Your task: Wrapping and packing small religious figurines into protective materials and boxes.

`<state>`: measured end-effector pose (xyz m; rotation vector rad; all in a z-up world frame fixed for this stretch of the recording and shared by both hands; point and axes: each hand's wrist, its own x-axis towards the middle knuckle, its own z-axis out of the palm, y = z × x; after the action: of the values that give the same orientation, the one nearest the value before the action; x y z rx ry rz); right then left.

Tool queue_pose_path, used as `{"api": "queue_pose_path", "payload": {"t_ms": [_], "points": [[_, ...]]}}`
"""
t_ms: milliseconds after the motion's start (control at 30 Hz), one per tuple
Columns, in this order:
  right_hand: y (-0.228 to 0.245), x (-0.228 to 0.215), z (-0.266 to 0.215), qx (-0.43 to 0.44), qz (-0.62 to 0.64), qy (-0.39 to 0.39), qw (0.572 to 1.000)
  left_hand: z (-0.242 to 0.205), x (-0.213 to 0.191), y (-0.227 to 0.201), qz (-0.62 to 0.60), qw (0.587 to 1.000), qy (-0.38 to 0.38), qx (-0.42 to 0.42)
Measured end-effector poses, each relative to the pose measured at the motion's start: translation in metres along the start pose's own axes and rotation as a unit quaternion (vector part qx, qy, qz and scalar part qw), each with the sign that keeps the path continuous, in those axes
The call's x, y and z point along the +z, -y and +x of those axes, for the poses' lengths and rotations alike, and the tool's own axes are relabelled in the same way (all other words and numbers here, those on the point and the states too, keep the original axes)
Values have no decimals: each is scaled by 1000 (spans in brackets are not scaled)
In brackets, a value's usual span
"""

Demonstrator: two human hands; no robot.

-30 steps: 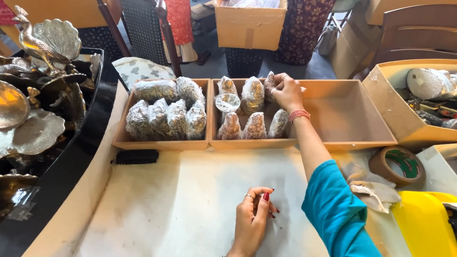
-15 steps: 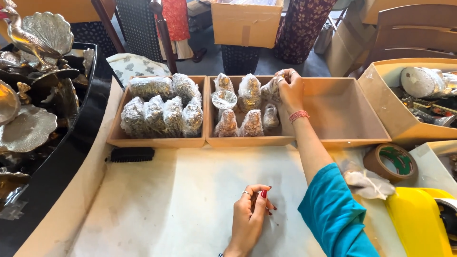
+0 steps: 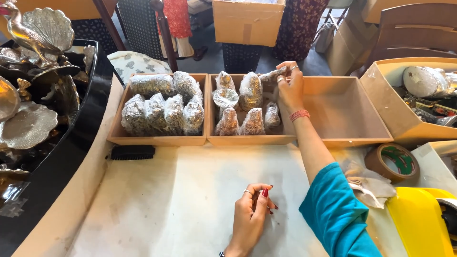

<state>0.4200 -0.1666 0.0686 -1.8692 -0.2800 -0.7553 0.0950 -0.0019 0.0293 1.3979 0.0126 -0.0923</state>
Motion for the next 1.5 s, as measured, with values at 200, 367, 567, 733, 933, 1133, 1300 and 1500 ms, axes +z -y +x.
{"api": "queue_pose_path", "payload": {"t_ms": [200, 367, 567, 733, 933, 1133, 1300, 1500], "points": [[-1, 3, 5, 13, -52, 0, 999, 0, 1, -2, 5, 1000, -1, -4], [-26, 14, 7, 10, -213, 71, 974, 0, 2, 3, -2, 1000, -2, -3], [-42, 18, 12, 41, -253, 109, 960, 0, 1, -2, 13, 1000, -1, -9], [-33, 17, 13, 72, -242, 105, 962, -1, 1, -3, 24, 1000, 0, -15], [-34, 16, 10, 81, -300, 101, 945, 0, 1, -3, 32, 999, 5, -9], [-22, 21, 9, 41, -404, 125, 905, -1, 1, -2, 34, 999, 10, 2], [-14, 27, 2, -12, -529, 132, 838, -2, 2, -3, 45, 999, 6, 10], [-49, 34, 4, -93, -561, 93, 817, -3, 0, -6, 52, 999, 13, 11]]}}
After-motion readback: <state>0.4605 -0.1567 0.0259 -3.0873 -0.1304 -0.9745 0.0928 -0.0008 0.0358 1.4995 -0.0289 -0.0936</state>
